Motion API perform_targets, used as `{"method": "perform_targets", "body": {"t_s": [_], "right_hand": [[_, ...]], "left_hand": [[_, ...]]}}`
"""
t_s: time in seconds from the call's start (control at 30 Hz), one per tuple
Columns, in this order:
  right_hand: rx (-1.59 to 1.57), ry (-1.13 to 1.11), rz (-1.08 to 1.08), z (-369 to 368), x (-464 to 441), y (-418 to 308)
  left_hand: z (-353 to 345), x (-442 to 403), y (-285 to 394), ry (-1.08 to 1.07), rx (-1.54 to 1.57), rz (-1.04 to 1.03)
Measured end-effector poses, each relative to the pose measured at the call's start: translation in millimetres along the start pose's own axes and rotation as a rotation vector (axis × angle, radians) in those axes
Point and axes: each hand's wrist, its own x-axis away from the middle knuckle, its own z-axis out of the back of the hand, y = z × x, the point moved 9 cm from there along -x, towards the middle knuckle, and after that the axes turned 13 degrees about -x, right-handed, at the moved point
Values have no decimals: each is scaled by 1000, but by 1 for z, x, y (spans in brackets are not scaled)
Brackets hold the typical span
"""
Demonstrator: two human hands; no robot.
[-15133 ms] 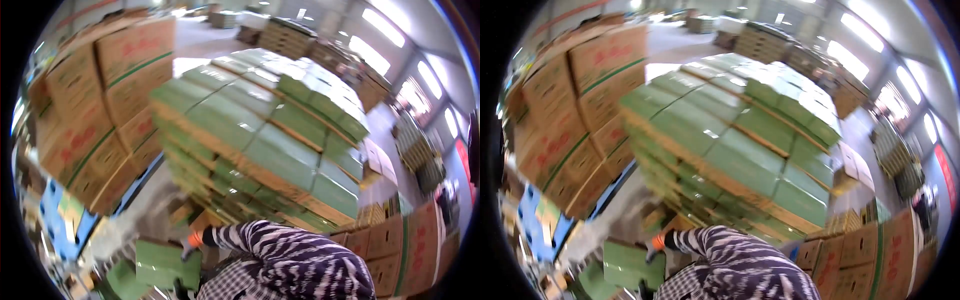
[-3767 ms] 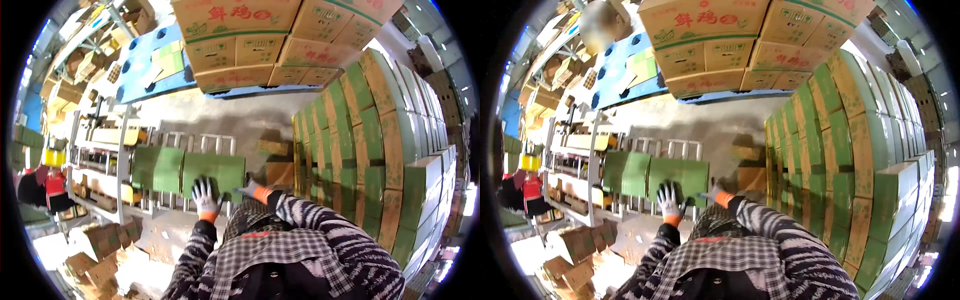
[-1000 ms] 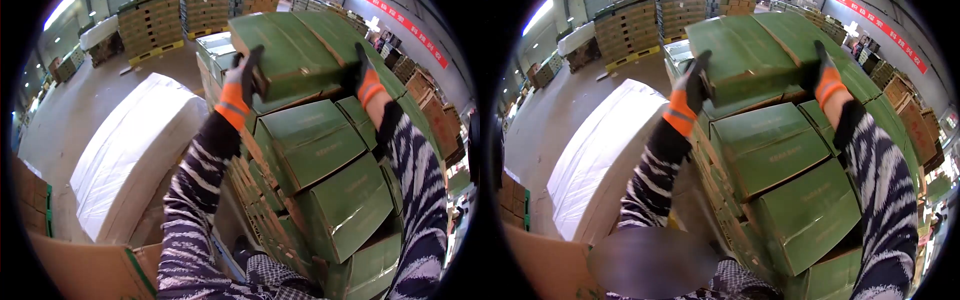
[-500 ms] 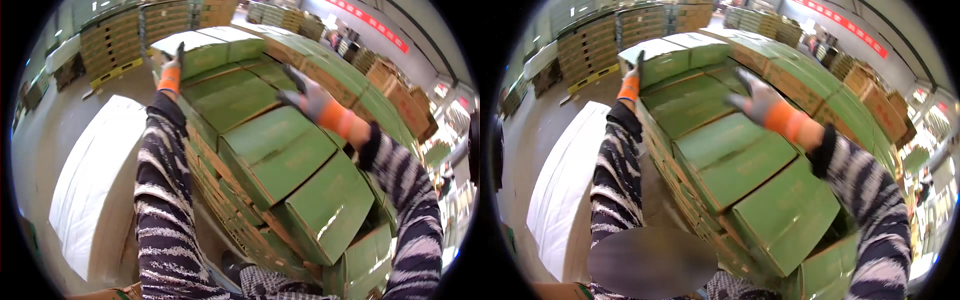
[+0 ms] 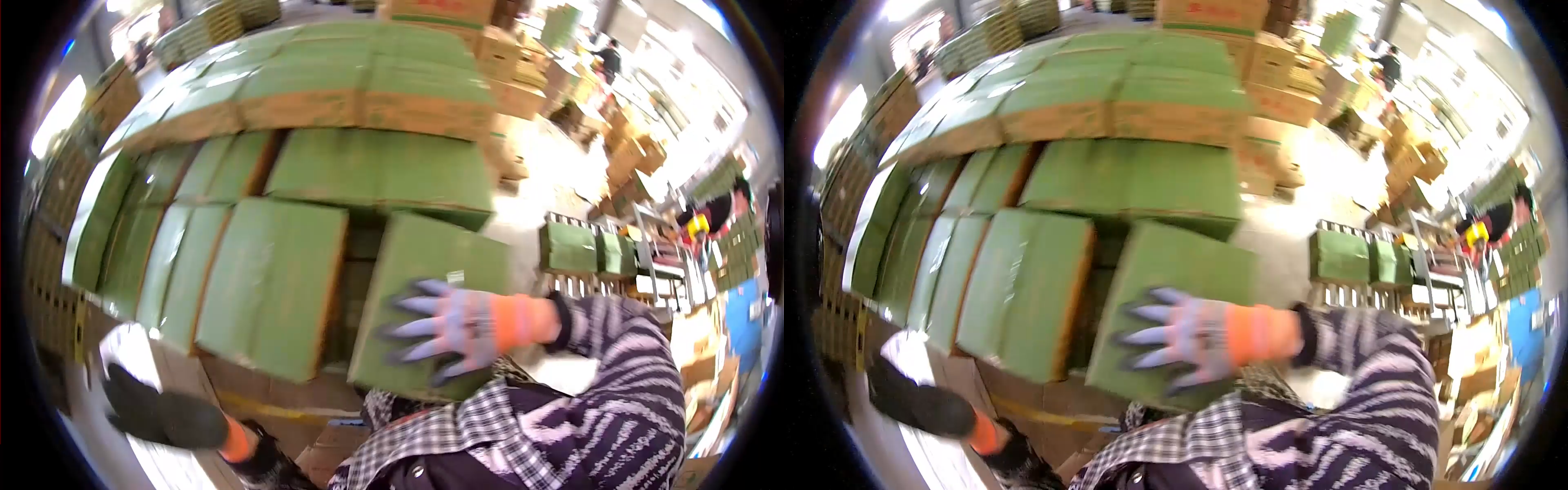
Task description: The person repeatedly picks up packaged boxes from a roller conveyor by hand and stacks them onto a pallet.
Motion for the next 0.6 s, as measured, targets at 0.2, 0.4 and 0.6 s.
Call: {"method": "perform_targets", "body": {"t_s": [0.2,0.4,0.6], "right_hand": [[85,688,686,54,38,-9],[361,1118,-902,17,423,294],[94,664,-1396,-150,603,357]], "left_hand": [[-142,288,46,-803,-176,392],[-241,418,144,-1234,-246,477],[-428,509,188,-1293,159,697]]}}
